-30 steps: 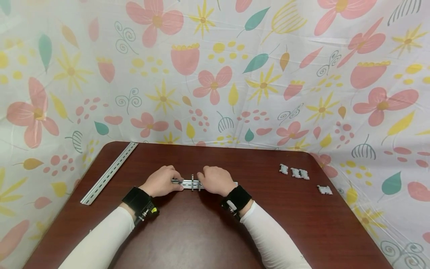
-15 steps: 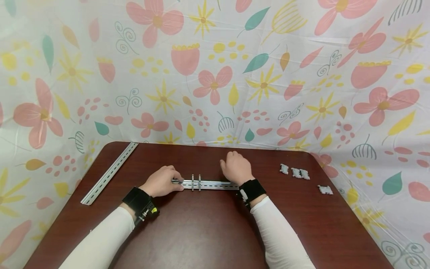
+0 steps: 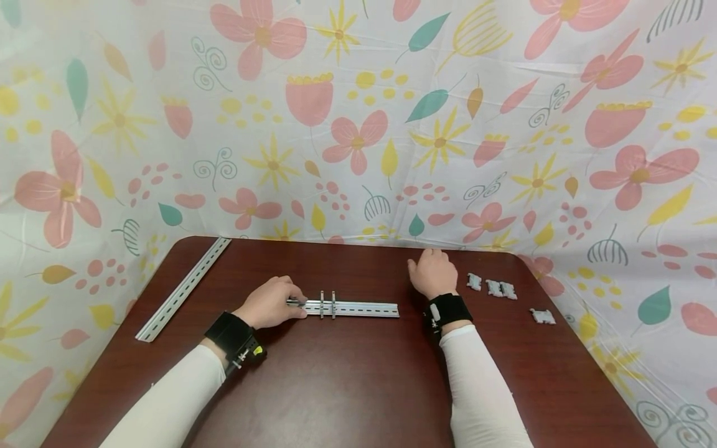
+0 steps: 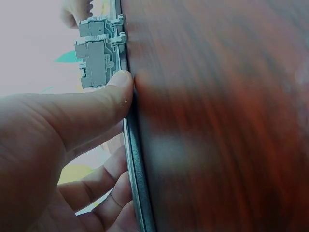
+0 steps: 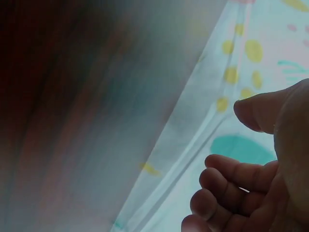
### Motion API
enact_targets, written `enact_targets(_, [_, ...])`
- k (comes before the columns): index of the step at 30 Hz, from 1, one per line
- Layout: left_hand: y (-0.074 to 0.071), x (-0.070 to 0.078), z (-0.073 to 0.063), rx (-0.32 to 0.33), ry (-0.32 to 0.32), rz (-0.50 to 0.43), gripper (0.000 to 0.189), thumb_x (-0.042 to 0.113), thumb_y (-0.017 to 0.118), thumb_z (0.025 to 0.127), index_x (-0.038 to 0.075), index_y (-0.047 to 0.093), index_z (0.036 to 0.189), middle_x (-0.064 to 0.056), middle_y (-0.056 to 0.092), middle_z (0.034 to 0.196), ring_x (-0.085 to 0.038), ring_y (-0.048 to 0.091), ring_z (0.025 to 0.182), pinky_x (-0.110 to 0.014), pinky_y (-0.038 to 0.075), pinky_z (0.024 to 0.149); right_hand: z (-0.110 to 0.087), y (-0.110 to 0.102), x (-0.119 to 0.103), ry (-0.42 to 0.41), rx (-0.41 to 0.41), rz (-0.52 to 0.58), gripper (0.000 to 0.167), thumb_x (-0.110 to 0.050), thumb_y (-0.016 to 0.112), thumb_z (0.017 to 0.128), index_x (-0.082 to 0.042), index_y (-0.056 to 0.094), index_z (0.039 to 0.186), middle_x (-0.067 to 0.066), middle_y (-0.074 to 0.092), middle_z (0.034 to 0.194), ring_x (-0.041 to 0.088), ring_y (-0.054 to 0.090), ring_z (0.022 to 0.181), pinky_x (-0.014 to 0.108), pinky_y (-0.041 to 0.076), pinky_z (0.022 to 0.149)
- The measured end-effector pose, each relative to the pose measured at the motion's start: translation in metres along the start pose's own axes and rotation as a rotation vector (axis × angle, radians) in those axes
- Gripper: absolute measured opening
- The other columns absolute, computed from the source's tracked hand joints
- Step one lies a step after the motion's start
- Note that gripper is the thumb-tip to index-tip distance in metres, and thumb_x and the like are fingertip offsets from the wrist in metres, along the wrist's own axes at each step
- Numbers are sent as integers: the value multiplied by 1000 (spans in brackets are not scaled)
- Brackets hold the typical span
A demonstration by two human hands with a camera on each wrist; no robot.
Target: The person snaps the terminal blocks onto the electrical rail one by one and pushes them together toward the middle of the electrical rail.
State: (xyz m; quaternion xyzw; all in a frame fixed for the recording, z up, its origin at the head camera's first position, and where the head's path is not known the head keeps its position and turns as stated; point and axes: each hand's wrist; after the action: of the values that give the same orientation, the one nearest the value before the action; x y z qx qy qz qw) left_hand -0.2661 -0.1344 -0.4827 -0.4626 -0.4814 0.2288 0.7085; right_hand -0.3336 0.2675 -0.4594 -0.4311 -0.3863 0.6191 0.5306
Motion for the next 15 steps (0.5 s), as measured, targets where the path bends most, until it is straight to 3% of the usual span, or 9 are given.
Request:
enact_targets(10, [-1,2,1,-4,-18,8,24,31,93,93,21,88,114,7,67,102,-19,61,100,-39,55,85,1,-7,49,126,-150,-2,67,-39,58,114,26,54,131,45,53,126,62,56,118,72,51,97])
enact_targets(15, [-1,1,0,-3,-19,5,24,31,93,93,21,88,114,7,67,103,-19,62,100,-39,55,85,-1,-9,69,181,-169,41,72,-39,54,115,27,47,139,48,46,134,66,48,127,74,46,104])
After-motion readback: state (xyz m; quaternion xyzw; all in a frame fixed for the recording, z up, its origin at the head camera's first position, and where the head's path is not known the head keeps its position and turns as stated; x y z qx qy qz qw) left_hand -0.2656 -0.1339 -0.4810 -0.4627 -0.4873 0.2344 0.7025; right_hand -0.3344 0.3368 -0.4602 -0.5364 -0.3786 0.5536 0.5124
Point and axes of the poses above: each hand's wrist, its own z-axis towards the middle knuckle, its own y-axis out of the palm, x = y × z
